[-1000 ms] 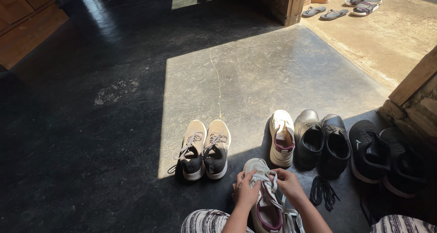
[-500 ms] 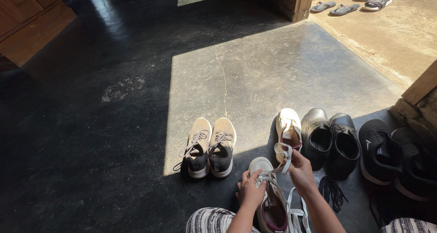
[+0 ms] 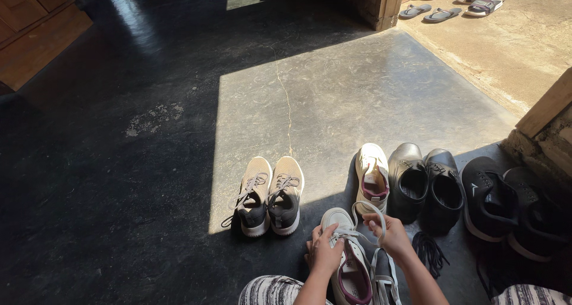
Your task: The person sits on the floor and laces a pair of white sneakers. They thread the laces through the eyelets and tie them, then adjust the laces and place the shoes back in line with other footwear.
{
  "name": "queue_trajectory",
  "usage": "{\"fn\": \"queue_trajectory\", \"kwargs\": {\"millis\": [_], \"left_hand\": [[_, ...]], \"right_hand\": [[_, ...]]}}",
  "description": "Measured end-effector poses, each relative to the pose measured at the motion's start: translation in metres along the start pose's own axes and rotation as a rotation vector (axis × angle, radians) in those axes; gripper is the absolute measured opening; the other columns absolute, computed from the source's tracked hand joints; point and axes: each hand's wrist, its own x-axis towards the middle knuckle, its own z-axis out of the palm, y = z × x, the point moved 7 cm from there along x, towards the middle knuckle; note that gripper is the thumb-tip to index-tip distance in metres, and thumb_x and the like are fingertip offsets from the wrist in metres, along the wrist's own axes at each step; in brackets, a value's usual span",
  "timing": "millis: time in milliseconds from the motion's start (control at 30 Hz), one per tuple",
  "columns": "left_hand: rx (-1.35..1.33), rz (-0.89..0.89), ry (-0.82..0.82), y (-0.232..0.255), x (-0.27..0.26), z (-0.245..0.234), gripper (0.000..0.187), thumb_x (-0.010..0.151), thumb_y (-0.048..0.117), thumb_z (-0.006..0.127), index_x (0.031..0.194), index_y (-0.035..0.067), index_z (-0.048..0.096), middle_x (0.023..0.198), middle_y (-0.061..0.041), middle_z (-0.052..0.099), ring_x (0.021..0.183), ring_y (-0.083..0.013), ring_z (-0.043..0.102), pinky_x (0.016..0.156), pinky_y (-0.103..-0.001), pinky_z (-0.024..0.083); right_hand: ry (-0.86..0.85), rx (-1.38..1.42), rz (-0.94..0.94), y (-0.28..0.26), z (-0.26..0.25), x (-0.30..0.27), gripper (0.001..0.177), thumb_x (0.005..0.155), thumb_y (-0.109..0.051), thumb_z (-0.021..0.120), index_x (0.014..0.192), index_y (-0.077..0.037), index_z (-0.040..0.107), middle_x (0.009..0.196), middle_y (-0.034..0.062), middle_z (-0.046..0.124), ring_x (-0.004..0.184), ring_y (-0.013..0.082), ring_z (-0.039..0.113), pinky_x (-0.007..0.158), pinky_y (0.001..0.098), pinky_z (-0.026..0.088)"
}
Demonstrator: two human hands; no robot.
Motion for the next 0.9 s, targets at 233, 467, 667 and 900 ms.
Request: {"fn": "queue_trajectory", "kwargs": {"millis": [233, 467, 667, 900], "left_hand": [[0.002, -0.017, -0.021, 0.002, -0.005, -0.004, 0.051, 0.089, 0.040, 0.067, 0.139, 0.048, 0.057, 0.160, 0.011, 0.034, 0.143, -0.0259, 0.039, 0.115, -0.057, 0.033], [0.026, -0.042, -0.020, 0.008, -0.013, -0.010, 0.051, 0.089, 0.038, 0.067, 0.138, 0.048, 0.057, 0.159, 0.012, 0.034, 0.143, -0.0241, 0.039, 0.116, -0.056, 0.032], [0.013, -0.019, -0.015, 0.000, -0.002, -0.002, 0.050, 0.089, 0.038, 0.068, 0.137, 0.047, 0.057, 0.159, 0.010, 0.035, 0.141, -0.0253, 0.040, 0.113, -0.057, 0.034], [-0.059, 0.085, 0.160, -0.016, 0.020, 0.009, 0.046, 0.085, 0.036, 0.071, 0.130, 0.037, 0.063, 0.150, 0.007, 0.043, 0.138, -0.0265, 0.042, 0.109, -0.055, 0.038]], "right_hand": [[-0.076, 0.063, -0.028, 0.056, 0.027, 0.012, 0.014, 0.089, -0.007, 0.075, 0.099, 0.002, 0.075, 0.087, 0.0078, 0.074, 0.077, 0.0110, 0.064, 0.070, 0.0285, 0.050], [0.074, 0.170, -0.019, 0.087, 0.009, 0.034, 0.020, 0.101, -0.015, 0.059, 0.097, 0.003, 0.064, 0.095, 0.0169, 0.079, 0.080, 0.0197, 0.071, 0.074, 0.0336, 0.059], [0.166, 0.232, -0.086, 0.032, -0.044, 0.019, 0.018, 0.104, -0.015, 0.055, 0.103, 0.003, 0.058, 0.110, 0.0178, 0.076, 0.094, 0.0197, 0.071, 0.083, 0.0366, 0.056], [0.070, -0.731, -0.030, -0.044, -0.042, -0.020, 0.045, 0.078, 0.009, 0.063, 0.119, -0.008, 0.067, 0.111, 0.0105, 0.072, 0.105, 0.0274, 0.068, 0.095, 0.0369, 0.055]]}}
